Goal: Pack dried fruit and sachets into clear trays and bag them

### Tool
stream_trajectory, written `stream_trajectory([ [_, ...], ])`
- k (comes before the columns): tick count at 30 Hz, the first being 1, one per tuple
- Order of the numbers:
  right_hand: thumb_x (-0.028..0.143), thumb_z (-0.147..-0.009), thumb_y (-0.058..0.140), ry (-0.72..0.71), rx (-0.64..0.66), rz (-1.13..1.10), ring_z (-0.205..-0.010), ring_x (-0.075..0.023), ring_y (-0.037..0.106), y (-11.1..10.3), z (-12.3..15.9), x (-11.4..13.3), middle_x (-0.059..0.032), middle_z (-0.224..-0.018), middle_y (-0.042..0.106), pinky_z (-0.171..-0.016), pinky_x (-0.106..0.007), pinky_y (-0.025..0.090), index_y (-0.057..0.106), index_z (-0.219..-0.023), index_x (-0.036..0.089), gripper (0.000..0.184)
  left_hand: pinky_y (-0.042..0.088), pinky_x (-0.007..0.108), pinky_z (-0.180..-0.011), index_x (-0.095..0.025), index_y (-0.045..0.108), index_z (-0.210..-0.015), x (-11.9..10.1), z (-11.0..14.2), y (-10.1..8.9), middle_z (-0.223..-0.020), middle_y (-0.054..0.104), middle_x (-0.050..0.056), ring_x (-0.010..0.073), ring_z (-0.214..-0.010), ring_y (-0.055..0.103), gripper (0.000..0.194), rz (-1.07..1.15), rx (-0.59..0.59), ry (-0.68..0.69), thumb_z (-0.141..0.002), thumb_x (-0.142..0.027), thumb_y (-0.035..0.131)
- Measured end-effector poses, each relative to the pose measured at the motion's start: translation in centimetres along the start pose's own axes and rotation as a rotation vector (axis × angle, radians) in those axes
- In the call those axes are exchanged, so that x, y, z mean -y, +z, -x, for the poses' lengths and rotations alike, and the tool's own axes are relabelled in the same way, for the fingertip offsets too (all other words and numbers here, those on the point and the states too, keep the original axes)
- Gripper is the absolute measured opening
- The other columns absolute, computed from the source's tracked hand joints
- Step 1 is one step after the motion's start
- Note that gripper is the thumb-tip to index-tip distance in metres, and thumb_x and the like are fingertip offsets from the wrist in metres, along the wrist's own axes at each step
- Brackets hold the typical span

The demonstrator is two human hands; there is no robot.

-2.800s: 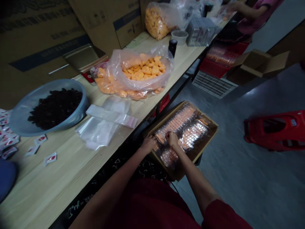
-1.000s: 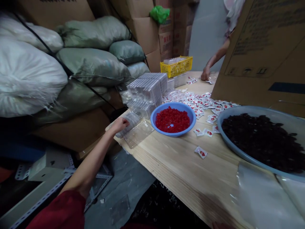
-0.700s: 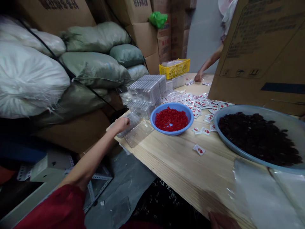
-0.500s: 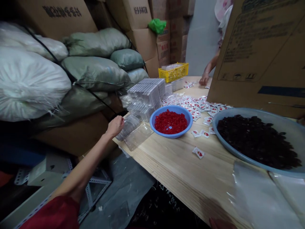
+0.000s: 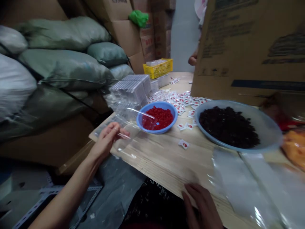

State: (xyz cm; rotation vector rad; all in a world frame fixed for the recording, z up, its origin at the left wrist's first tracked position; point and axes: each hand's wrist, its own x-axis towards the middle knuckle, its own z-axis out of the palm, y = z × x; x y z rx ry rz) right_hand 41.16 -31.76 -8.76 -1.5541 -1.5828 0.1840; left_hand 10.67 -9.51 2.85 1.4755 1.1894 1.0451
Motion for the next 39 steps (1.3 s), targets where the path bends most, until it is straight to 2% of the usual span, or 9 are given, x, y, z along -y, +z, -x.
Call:
stream_trajectory([
  [6, 0.037, -0.085, 0.070, -0.352, 0.236, 0.317, -0.147, -0.0326, 0.028, 0.9, -0.7, 1.6, -0.0035, -0.152, 0.046, -0.120, -0.057, 0.012, 0.050, -0.141, 0.031, 0.059, 0.053, 0.028, -0.062, -0.021, 0.043, -0.091, 4.2, 0.6, 12.1, -0.074, 0.069, 0.003, 0.0160, -0.064, 0.067, 0.021, -0.174, 0.957, -0.166, -0.100, -0.039, 0.037],
  [12, 0.027, -0.087, 0.067, -0.297, 0.275, 0.485, -0.144, -0.0300, 0.035, 4.2, 1.3, -2.9, -0.0057, -0.152, 0.047, -0.115, -0.049, 0.024, 0.053, -0.139, 0.026, 0.054, 0.048, 0.038, -0.086, -0.018, 0.054, -0.090, 5.4, 0.0, 19.3, -0.093, 0.069, 0.011, 0.0240, -0.093, 0.065, 0.009, -0.665, 0.826, 0.201, -0.092, -0.017, 0.045],
  [17, 0.024, -0.094, 0.056, -0.247, 0.143, 0.494, -0.136, -0.0309, 0.046, 5.3, -0.2, -4.1, -0.0069, -0.144, 0.056, -0.105, -0.046, 0.033, 0.060, -0.130, 0.026, 0.037, 0.046, 0.030, -0.084, -0.020, 0.059, -0.095, 2.4, -2.8, 16.6, -0.096, 0.068, 0.007, 0.0186, -0.091, 0.062, 0.022, -0.637, 0.395, 0.472, -0.100, -0.030, 0.040],
  [20, 0.030, -0.096, 0.054, -0.242, 0.120, 0.421, -0.136, -0.0317, 0.046, 4.2, -1.7, -3.5, -0.0081, -0.144, 0.056, -0.105, -0.050, 0.032, 0.060, -0.127, 0.026, 0.032, 0.046, 0.029, -0.085, -0.020, 0.059, -0.099, 1.8, -8.2, 13.6, -0.101, 0.069, 0.007, 0.0182, -0.093, 0.063, 0.019, -0.808, 0.256, 0.364, -0.098, -0.028, 0.042],
  [25, 0.025, -0.096, 0.054, -0.131, -0.006, 0.298, -0.122, -0.0276, 0.059, -2.4, -6.4, -4.9, -0.0076, -0.125, 0.069, -0.103, -0.050, 0.038, 0.062, -0.121, 0.026, 0.026, 0.048, 0.030, -0.075, -0.018, 0.066, -0.077, 4.6, -16.6, 11.5, -0.086, 0.073, 0.009, 0.0244, -0.083, 0.067, 0.007, -1.106, 0.517, 0.026, -0.071, -0.021, 0.068],
  [28, 0.029, -0.095, 0.056, 0.052, -0.204, 0.265, -0.099, -0.0251, 0.069, -7.5, -11.2, -7.9, -0.0086, -0.105, 0.074, -0.089, -0.042, 0.050, 0.068, -0.108, 0.022, 0.019, 0.048, 0.029, -0.067, -0.019, 0.065, -0.067, 6.1, -17.8, 11.5, -0.072, 0.071, 0.005, 0.0221, -0.071, 0.065, 0.005, -1.038, 0.641, 0.043, -0.066, -0.023, 0.068],
  [31, 0.027, -0.093, 0.056, 0.227, -0.132, 0.377, -0.089, -0.0233, 0.070, -10.5, -16.7, -11.7, -0.0093, -0.100, 0.075, -0.081, -0.035, 0.053, 0.071, -0.100, 0.018, 0.020, 0.049, 0.029, -0.067, -0.020, 0.066, -0.071, 6.8, -17.4, 11.4, -0.073, 0.070, 0.004, 0.0210, -0.071, 0.064, 0.012, -0.953, 0.687, 0.095, -0.069, -0.031, 0.062],
  [35, 0.015, -0.087, 0.059, 0.406, 0.199, 0.553, -0.088, -0.0200, 0.070, -9.6, -22.8, -16.2, -0.0062, -0.095, 0.076, -0.081, -0.029, 0.052, 0.074, -0.098, 0.018, 0.019, 0.053, 0.033, -0.074, -0.018, 0.068, -0.082, 7.3, -17.1, 11.3, -0.082, 0.072, 0.006, 0.0219, -0.077, 0.064, 0.033, -0.567, 0.583, 0.173, -0.073, -0.048, 0.061],
  [39, 0.004, -0.075, 0.064, 0.448, 0.233, 0.606, -0.099, -0.0210, 0.067, -6.5, -25.2, -18.6, -0.0067, -0.103, 0.074, -0.088, -0.029, 0.050, 0.074, -0.095, 0.020, 0.027, 0.056, 0.034, -0.073, -0.016, 0.069, -0.092, 7.4, -17.6, 11.2, -0.084, 0.072, 0.007, 0.0213, -0.077, 0.067, 0.042, -0.242, 0.375, 0.139, -0.066, -0.049, 0.073],
])
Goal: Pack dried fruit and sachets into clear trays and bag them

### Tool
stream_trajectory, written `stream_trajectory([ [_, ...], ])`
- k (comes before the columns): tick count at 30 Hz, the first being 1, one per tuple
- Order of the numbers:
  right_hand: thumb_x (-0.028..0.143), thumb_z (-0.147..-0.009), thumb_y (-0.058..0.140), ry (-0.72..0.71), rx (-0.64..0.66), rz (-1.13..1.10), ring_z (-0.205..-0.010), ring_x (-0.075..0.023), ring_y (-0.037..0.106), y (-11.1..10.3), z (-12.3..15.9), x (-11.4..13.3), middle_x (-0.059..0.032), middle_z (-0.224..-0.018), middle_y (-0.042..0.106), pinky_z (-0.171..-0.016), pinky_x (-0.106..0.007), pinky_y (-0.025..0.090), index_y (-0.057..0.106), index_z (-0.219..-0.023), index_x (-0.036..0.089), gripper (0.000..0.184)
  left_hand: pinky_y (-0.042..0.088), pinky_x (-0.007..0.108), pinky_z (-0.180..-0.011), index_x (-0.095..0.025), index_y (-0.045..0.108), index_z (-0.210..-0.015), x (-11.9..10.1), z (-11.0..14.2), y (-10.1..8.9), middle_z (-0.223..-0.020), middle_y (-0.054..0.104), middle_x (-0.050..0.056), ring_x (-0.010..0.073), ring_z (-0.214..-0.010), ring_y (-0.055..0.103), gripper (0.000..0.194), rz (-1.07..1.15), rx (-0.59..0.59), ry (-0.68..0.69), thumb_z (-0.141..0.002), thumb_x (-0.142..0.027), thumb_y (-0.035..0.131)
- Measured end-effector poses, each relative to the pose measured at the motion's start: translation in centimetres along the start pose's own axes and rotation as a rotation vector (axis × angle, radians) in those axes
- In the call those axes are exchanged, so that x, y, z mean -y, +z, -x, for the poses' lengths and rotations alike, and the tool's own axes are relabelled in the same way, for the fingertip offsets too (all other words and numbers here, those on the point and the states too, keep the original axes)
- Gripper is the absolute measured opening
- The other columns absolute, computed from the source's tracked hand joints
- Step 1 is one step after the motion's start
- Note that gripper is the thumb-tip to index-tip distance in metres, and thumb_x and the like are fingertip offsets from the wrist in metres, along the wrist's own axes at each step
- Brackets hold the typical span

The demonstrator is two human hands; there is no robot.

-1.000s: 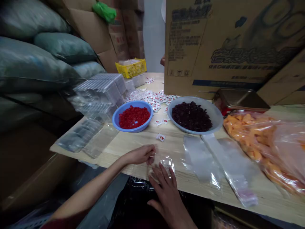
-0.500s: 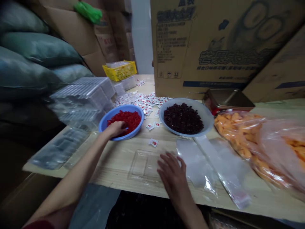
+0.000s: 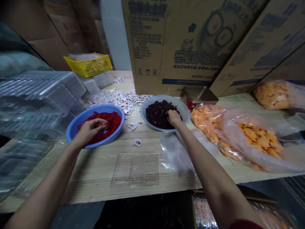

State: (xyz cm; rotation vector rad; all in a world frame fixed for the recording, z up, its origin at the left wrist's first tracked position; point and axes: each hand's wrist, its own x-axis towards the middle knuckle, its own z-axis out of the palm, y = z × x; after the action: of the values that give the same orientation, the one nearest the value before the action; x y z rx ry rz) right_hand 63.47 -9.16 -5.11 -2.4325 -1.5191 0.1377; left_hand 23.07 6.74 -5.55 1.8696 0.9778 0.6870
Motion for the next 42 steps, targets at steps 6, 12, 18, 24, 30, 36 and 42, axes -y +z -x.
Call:
stream_trajectory([
  [6, 0.008, -0.079, 0.060, 0.073, -0.073, -0.037, -0.102, -0.0260, 0.064, 0.9, -1.3, -0.5, -0.0139, -0.113, 0.068, -0.090, -0.036, 0.049, 0.072, -0.092, 0.015, 0.019, 0.054, 0.027, -0.074, -0.018, 0.068, -0.098, -4.0, 4.5, 2.4, -0.083, 0.068, 0.001, 0.0142, -0.072, 0.064, 0.026, -0.005, -0.567, 0.193, -0.081, -0.038, 0.069],
  [12, 0.023, -0.087, 0.059, -0.087, -0.280, -0.407, -0.076, -0.0184, 0.061, -2.0, 5.6, 0.5, -0.0046, -0.087, 0.069, -0.072, -0.030, 0.049, 0.069, -0.094, 0.018, 0.014, 0.051, 0.030, -0.078, -0.021, 0.067, -0.098, -7.0, 12.6, 14.1, -0.092, 0.070, 0.003, 0.0160, -0.084, 0.064, 0.010, -0.097, 0.081, 0.371, -0.094, -0.023, 0.057],
  [18, 0.025, -0.091, 0.058, -0.182, -0.079, -0.643, -0.076, -0.0177, 0.059, 2.3, 19.5, 4.7, -0.0025, -0.082, 0.068, -0.070, -0.029, 0.046, 0.068, -0.089, 0.021, 0.011, 0.047, 0.040, -0.084, -0.020, 0.068, -0.088, -5.8, 13.5, 19.8, -0.092, 0.067, 0.008, 0.0228, -0.093, 0.057, 0.013, -0.387, 0.181, 0.452, -0.094, -0.022, 0.057],
  [24, 0.022, -0.092, 0.058, -0.259, -0.060, -0.644, -0.088, -0.0212, 0.059, 7.0, 20.7, 6.3, -0.0054, -0.086, 0.064, -0.081, -0.036, 0.048, 0.069, -0.082, 0.021, 0.014, 0.045, 0.043, -0.091, -0.023, 0.068, -0.098, -8.6, 12.4, 12.9, -0.099, 0.068, 0.008, 0.0233, -0.098, 0.057, 0.015, -0.400, -0.080, 0.506, -0.094, -0.025, 0.054],
  [30, 0.025, -0.097, 0.051, -0.273, -0.231, -0.628, -0.089, -0.0208, 0.060, 2.7, 19.8, 5.5, -0.0071, -0.094, 0.064, -0.081, -0.035, 0.049, 0.071, -0.101, 0.022, 0.020, 0.045, 0.040, -0.093, -0.020, 0.068, -0.098, -5.0, 4.8, 1.3, -0.104, 0.070, 0.010, 0.0269, -0.099, 0.062, 0.026, -0.745, -0.224, 0.090, -0.088, -0.039, 0.054],
  [36, 0.030, -0.096, 0.054, -0.167, -0.463, -0.403, -0.086, -0.0202, 0.062, -4.1, 14.0, 1.6, -0.0059, -0.093, 0.070, -0.081, -0.033, 0.048, 0.071, -0.102, 0.020, 0.021, 0.047, 0.030, -0.069, -0.020, 0.068, -0.083, 0.4, -0.8, -0.2, -0.085, 0.073, 0.008, 0.0259, -0.079, 0.067, 0.023, -0.910, 0.426, -0.206, -0.067, -0.037, 0.064],
  [42, 0.015, -0.079, 0.068, 0.039, 0.032, 0.093, -0.092, -0.0234, 0.066, -2.6, 3.7, -2.0, -0.0080, -0.095, 0.073, -0.082, -0.031, 0.048, 0.073, -0.095, 0.018, 0.016, 0.045, 0.027, -0.064, -0.022, 0.070, -0.076, 0.5, -0.8, 0.5, -0.077, 0.073, 0.003, 0.0239, -0.075, 0.067, 0.013, -0.826, 0.372, -0.219, -0.067, -0.031, 0.065],
])
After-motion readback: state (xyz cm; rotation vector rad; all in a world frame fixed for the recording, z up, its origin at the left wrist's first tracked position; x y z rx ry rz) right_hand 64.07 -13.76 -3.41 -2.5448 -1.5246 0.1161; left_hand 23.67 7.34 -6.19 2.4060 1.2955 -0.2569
